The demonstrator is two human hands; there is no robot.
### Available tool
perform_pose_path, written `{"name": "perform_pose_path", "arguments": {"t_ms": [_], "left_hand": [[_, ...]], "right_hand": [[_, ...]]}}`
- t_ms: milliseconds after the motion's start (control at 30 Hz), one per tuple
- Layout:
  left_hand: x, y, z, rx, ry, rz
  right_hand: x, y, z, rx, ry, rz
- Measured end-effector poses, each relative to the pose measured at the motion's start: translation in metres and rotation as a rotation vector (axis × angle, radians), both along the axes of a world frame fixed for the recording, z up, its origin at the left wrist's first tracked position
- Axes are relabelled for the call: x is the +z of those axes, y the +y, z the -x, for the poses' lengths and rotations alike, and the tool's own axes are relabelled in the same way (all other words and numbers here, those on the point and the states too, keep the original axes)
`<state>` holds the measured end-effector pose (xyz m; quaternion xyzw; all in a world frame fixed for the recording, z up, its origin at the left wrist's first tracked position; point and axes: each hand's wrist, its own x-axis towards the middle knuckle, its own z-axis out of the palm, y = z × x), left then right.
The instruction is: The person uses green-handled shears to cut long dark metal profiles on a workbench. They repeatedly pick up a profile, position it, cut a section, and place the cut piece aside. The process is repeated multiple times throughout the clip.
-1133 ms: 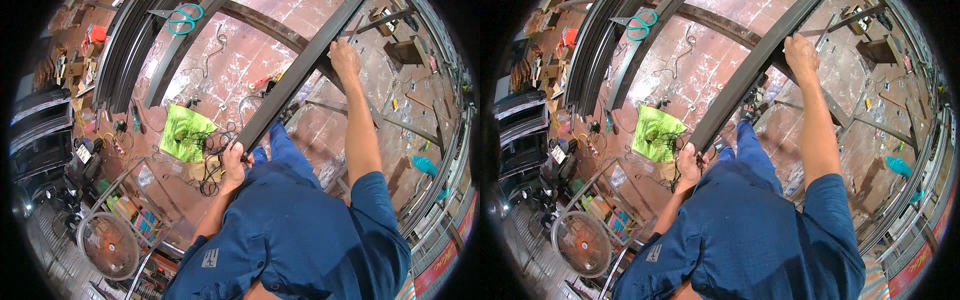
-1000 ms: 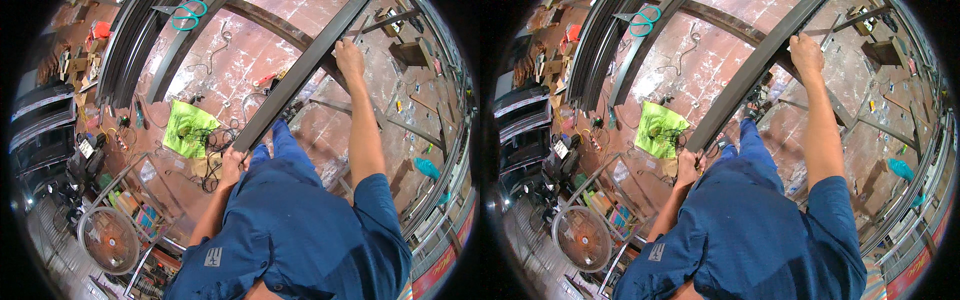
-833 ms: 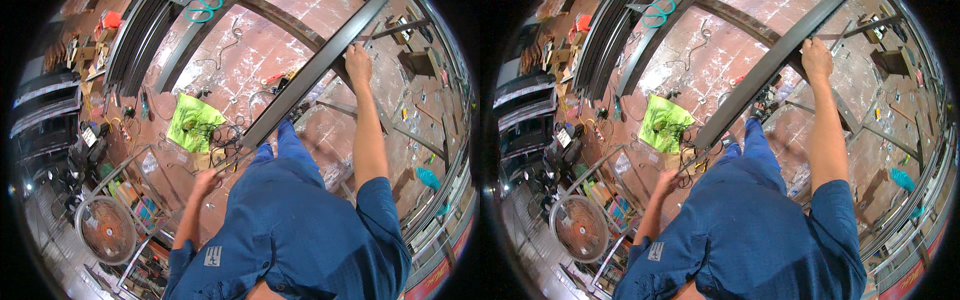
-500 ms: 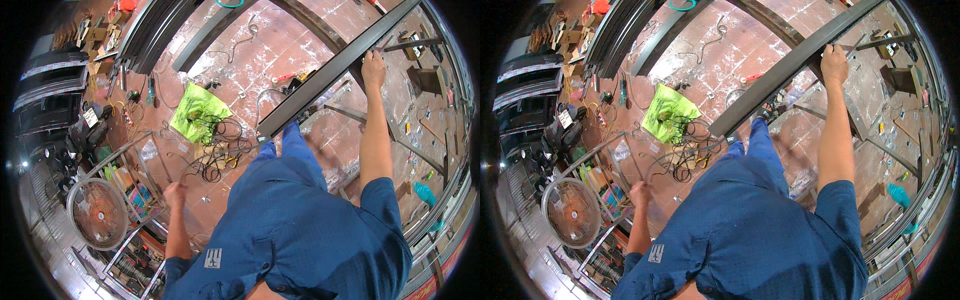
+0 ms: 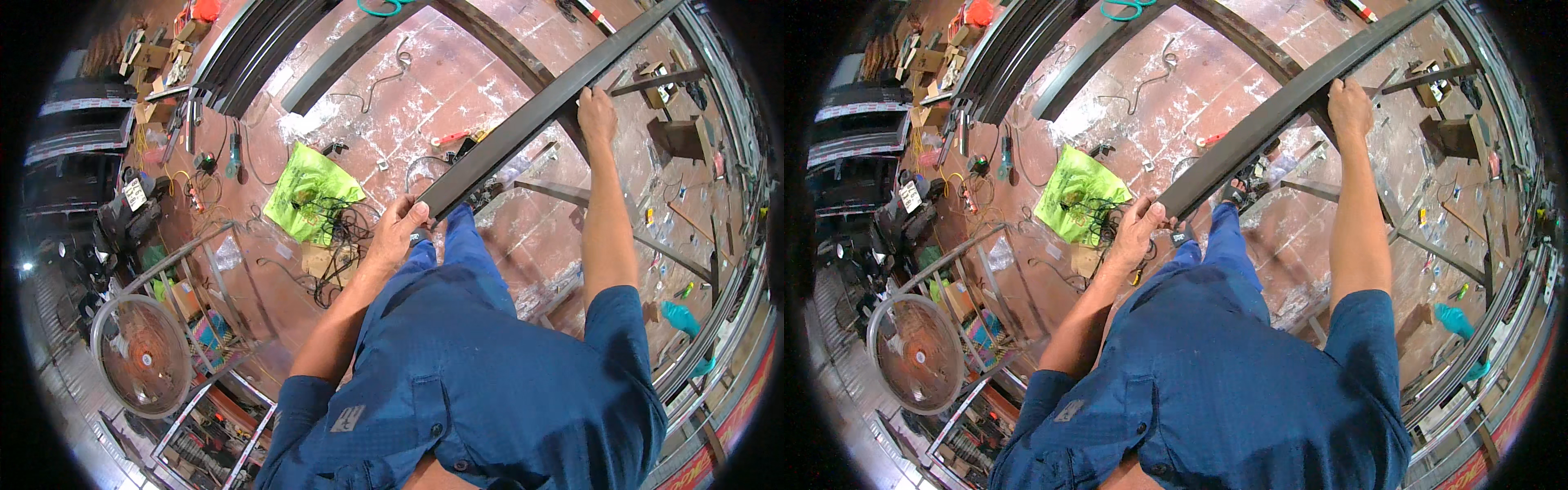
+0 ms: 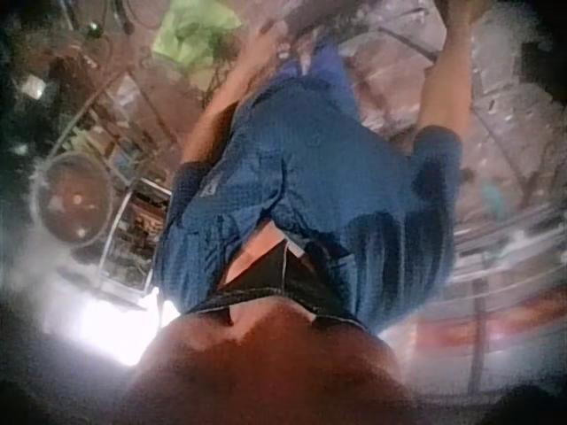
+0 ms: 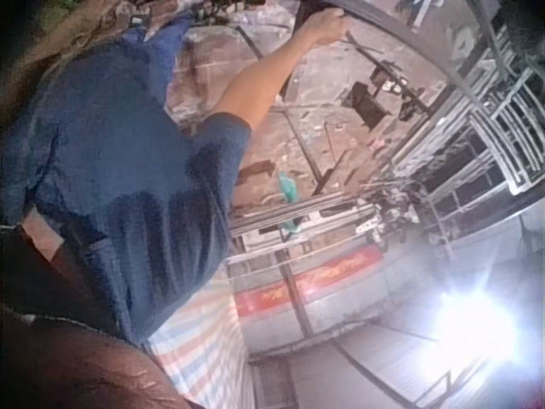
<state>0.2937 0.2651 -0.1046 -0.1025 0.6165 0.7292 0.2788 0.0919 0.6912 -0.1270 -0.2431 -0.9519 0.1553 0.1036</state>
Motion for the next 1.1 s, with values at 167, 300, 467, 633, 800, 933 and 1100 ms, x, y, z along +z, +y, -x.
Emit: {"name": "perform_pose_path", "arguments": {"t_ms": [167, 300, 467, 633, 800, 933, 1100], "left_hand": [[0.006, 0.010, -0.001, 0.072, -0.074, -0.089], [0.009, 0.008, 0.001, 0.045, -0.103, 0.015], [0.000, 0.017, -0.003, 0.128, -0.083, 0.028], [0.001, 0.026, 0.002, 0.106, -0.059, -0.018], [0.001, 0.031, 0.003, 0.153, -0.052, 0.034], [-0.002, 0.037, 0.002, 0.213, -0.039, 0.053], [-0.006, 0.032, 0.000, 0.145, -0.020, 0.153]], "right_hand": [[0.018, -0.030, -0.015, -0.012, -0.123, -0.034], [0.020, -0.029, -0.017, -0.029, -0.078, -0.012], [0.023, -0.034, -0.018, -0.065, -0.073, 0.019], [0.014, -0.026, -0.016, -0.063, -0.066, 0.003], [0.020, -0.034, -0.015, -0.081, -0.065, -0.005], [0.010, -0.022, -0.004, -0.143, -0.032, -0.003], [0.016, -0.014, 0.006, -0.135, -0.087, -0.017]]}}
